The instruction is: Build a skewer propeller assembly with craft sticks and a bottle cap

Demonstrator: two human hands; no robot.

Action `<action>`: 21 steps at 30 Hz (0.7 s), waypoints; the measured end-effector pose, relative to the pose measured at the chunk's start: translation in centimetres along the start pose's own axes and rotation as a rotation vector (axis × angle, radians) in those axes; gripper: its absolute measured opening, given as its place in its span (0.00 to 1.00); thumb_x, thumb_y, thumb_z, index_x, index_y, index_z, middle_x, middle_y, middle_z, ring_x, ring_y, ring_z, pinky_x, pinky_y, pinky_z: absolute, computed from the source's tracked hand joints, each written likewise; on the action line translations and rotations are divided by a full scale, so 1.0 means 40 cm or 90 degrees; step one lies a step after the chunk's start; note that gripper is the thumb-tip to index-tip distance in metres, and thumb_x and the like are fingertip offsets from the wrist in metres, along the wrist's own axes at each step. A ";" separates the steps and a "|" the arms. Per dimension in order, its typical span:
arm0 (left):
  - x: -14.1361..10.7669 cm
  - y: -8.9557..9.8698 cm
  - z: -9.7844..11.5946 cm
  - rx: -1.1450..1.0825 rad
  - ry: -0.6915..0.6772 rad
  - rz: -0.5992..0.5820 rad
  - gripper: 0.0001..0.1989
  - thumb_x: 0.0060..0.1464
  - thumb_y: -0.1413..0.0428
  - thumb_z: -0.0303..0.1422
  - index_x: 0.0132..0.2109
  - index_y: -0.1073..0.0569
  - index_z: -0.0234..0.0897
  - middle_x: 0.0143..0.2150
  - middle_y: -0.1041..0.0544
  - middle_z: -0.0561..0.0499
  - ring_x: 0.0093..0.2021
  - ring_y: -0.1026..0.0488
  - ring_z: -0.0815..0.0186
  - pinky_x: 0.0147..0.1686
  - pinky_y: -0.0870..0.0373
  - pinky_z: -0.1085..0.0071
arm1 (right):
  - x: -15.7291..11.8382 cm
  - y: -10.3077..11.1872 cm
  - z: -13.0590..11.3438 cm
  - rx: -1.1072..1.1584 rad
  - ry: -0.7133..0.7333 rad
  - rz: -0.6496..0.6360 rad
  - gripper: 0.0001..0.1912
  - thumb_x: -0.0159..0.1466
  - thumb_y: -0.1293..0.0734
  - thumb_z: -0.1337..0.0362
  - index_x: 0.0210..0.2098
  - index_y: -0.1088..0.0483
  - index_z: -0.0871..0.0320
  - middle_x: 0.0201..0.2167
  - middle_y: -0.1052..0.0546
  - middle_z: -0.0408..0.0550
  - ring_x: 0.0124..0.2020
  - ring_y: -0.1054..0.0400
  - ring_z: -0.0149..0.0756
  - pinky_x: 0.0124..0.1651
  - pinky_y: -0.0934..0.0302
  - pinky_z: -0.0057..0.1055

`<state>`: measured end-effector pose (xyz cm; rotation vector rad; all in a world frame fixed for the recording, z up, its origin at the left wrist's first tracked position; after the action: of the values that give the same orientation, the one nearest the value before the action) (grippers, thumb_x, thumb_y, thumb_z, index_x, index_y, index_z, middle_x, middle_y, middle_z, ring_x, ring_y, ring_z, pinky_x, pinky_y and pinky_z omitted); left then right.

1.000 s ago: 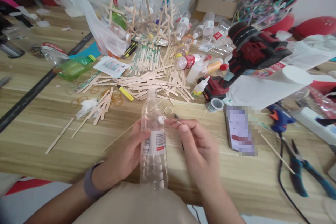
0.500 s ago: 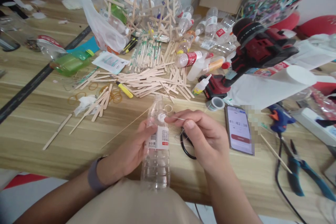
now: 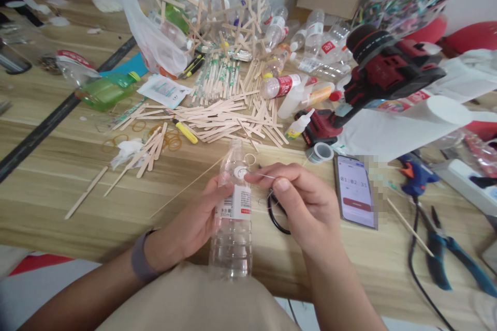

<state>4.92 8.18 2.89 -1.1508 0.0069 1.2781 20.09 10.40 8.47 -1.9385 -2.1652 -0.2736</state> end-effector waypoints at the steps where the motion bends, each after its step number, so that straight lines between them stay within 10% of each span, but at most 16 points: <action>1: 0.000 0.000 -0.001 0.000 -0.001 0.000 0.14 0.59 0.43 0.34 0.51 0.36 0.42 0.42 0.22 0.50 0.48 0.24 0.56 0.42 0.29 0.62 | 0.000 0.000 0.001 -0.001 -0.001 0.002 0.07 0.66 0.33 0.58 0.34 0.22 0.48 0.34 0.18 0.41 0.39 0.25 0.37 0.48 0.33 0.37; 21: -0.002 0.004 -0.001 -0.022 -0.017 -0.009 0.14 0.59 0.42 0.35 0.49 0.37 0.42 0.45 0.21 0.50 0.49 0.24 0.56 0.42 0.29 0.63 | -0.017 0.018 0.010 -0.044 -0.024 0.023 0.09 0.64 0.31 0.57 0.29 0.22 0.50 0.28 0.19 0.44 0.34 0.24 0.39 0.40 0.30 0.36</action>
<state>4.81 8.09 2.81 -1.1610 -0.0433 1.2860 20.87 9.94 7.88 -2.0335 -2.1691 -0.3108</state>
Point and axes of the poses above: each hand's wrist, its own x-axis towards the middle knuckle, its own y-axis out of the back of the hand, z = x × y, the point moved 3 cm from there along x, towards the middle knuckle
